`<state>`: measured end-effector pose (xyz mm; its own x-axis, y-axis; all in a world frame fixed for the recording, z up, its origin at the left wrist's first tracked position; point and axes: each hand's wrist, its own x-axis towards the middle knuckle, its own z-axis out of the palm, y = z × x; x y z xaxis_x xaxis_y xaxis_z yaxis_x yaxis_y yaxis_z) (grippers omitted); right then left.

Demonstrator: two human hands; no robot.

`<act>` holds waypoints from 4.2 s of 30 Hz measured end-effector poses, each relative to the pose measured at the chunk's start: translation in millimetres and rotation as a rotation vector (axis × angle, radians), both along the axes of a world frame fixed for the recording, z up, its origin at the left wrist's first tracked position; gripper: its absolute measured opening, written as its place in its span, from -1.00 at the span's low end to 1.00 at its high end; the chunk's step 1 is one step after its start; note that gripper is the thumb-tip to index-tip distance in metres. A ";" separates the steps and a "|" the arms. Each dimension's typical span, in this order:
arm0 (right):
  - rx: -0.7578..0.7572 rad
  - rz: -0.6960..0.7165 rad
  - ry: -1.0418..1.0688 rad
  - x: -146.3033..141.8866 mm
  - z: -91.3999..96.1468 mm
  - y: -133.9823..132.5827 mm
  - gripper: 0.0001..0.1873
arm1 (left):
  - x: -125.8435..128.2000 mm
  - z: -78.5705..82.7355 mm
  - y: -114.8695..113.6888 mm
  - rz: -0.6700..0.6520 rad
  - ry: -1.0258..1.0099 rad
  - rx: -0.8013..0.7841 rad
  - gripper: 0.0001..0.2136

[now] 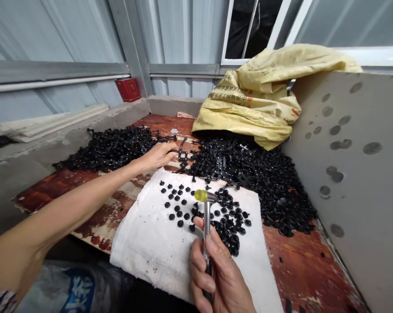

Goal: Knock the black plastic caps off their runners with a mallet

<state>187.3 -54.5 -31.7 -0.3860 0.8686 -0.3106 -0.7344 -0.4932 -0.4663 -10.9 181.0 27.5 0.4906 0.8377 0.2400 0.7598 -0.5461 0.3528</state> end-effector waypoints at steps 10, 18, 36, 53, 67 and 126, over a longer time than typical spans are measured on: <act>0.070 -0.038 -0.037 0.5 -6.1 0.2 -0.68 | 3.8 -3.7 -146.9 -0.022 -0.329 -0.474 -0.86; 0.097 -0.156 -0.066 -2.4 -6.1 2.2 -0.72 | 26.8 -16.7 -185.2 -0.103 -0.383 -0.473 -0.83; 0.164 -0.026 -0.247 -7.2 -3.6 -1.4 -0.76 | 23.6 -28.0 -180.9 -0.049 -0.701 -1.289 -0.62; 0.223 -0.068 -0.537 -17.2 -3.0 -7.5 -0.67 | -20.2 -29.0 -134.0 0.550 -0.988 -1.062 -0.79; 0.196 -0.066 -0.557 -18.9 0.2 -5.1 -0.67 | -20.4 -29.2 -130.2 0.560 -1.000 -1.160 -0.77; 1.066 -0.162 -1.583 -16.6 22.1 16.3 -0.31 | -24.7 -32.9 -120.4 0.501 -0.867 -1.146 -0.77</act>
<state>170.7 -38.2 -9.6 -0.2341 0.9022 0.3623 0.6001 0.4273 -0.6762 -35.6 60.6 -5.4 0.1616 0.7987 -0.5796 0.1198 0.5671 0.8149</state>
